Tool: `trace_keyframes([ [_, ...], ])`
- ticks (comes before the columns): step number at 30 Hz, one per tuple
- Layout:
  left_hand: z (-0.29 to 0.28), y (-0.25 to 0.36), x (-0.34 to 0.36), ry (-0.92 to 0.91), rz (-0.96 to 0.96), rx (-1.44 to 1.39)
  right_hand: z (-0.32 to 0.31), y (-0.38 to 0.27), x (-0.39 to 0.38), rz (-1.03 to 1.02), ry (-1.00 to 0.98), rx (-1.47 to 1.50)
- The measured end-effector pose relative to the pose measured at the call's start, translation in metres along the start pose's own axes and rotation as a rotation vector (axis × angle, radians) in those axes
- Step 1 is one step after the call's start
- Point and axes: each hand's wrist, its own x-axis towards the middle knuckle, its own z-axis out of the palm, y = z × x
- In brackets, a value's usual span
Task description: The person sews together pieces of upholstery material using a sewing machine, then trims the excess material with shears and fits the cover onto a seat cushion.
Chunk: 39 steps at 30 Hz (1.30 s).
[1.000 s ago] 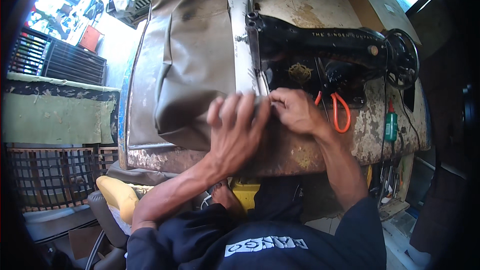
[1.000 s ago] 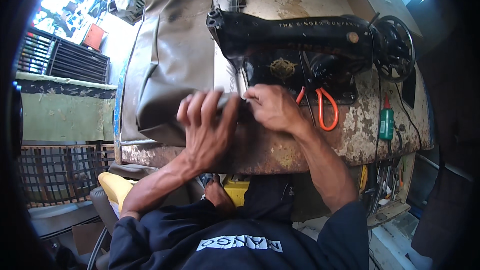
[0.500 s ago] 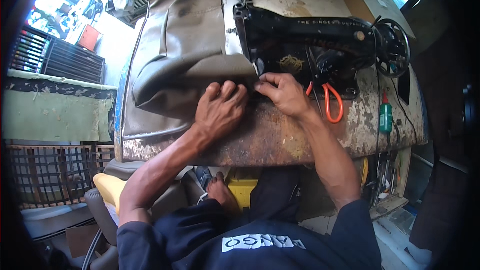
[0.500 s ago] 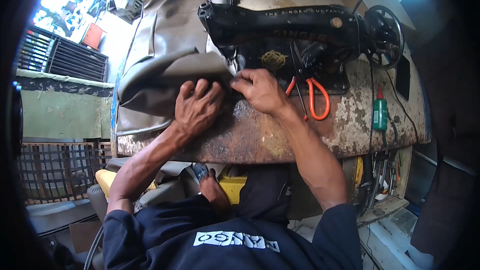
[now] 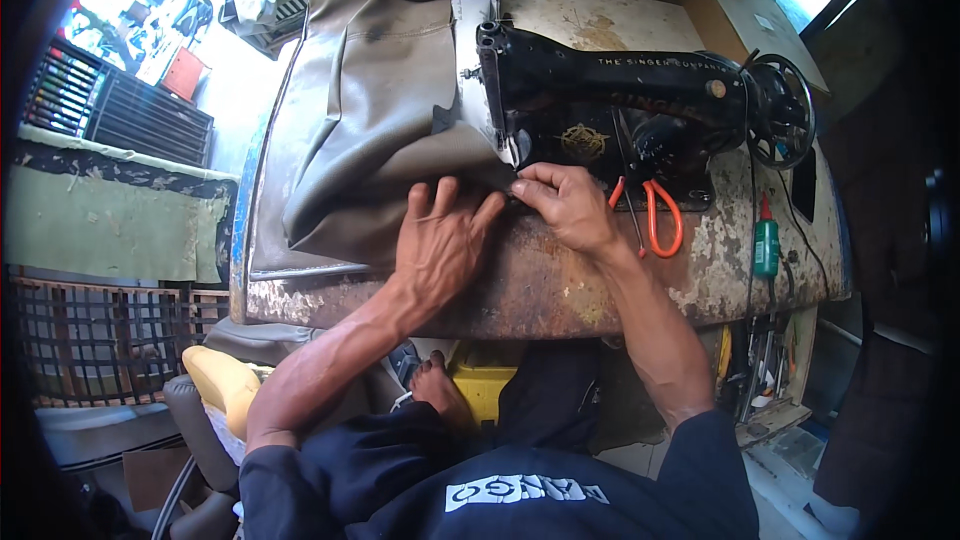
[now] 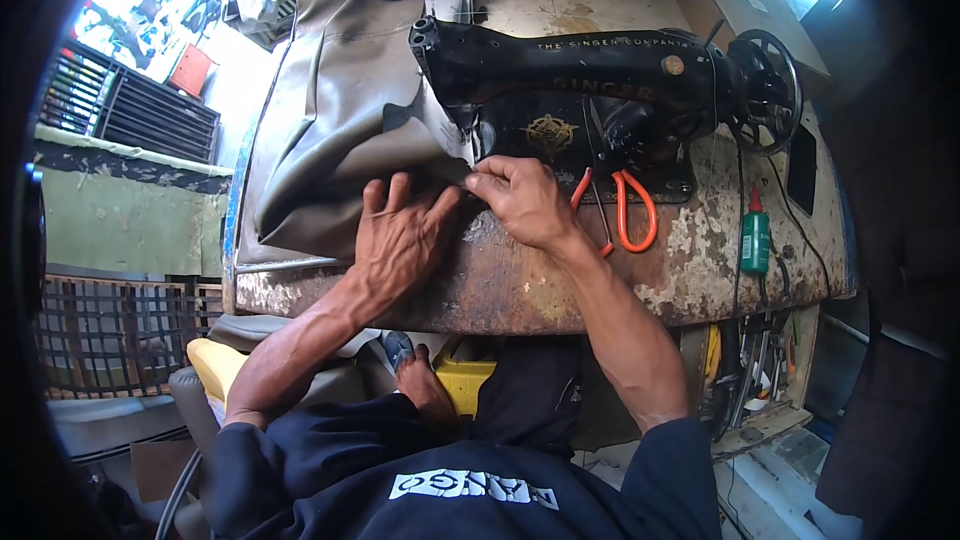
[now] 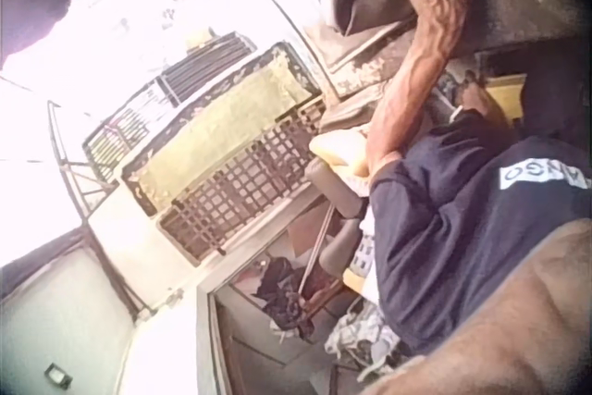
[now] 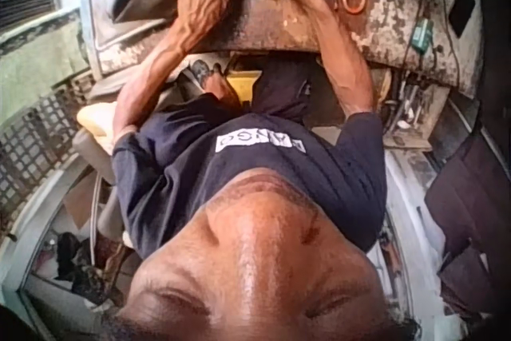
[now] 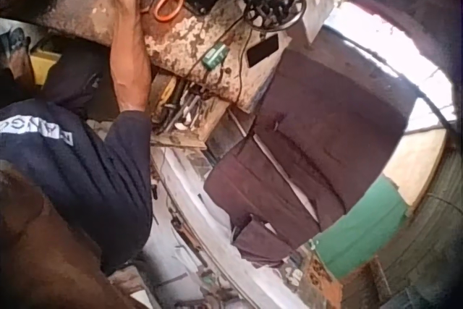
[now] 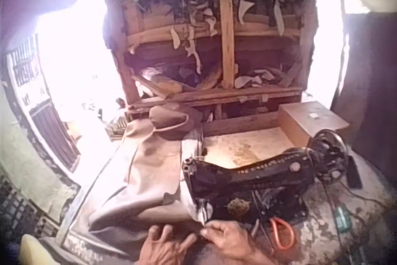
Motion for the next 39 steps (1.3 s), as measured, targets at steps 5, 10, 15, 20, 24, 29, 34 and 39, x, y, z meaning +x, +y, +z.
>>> trace_keyframes([
  [5,-0.004,-0.014,-0.003,0.066,0.069,-0.089,-0.002,0.005,-0.001,-0.02,0.022,0.051],
  [10,-0.009,-0.014,-0.006,0.002,0.01,-0.151,0.004,0.004,0.001,0.004,-0.009,0.035],
  [15,0.0,-0.025,-0.006,0.048,0.153,0.0,-0.002,0.0,-0.004,-0.012,-0.042,-0.049],
  [20,-0.001,-0.031,0.001,0.03,0.161,-0.05,0.003,0.004,-0.004,-0.007,-0.012,-0.052],
  [24,-0.006,-0.029,0.001,-0.029,0.151,-0.08,-0.002,-0.005,-0.005,0.005,-0.031,-0.166],
  [29,0.0,-0.027,-0.004,0.088,0.142,-0.008,0.001,-0.005,-0.005,-0.01,-0.02,-0.179],
  [34,-0.008,-0.052,0.024,0.23,0.174,0.206,0.006,-0.006,0.004,-0.072,0.065,0.043],
  [39,-0.02,-0.045,-0.017,0.132,0.295,0.326,0.003,-0.002,-0.001,-0.022,0.081,0.039],
])
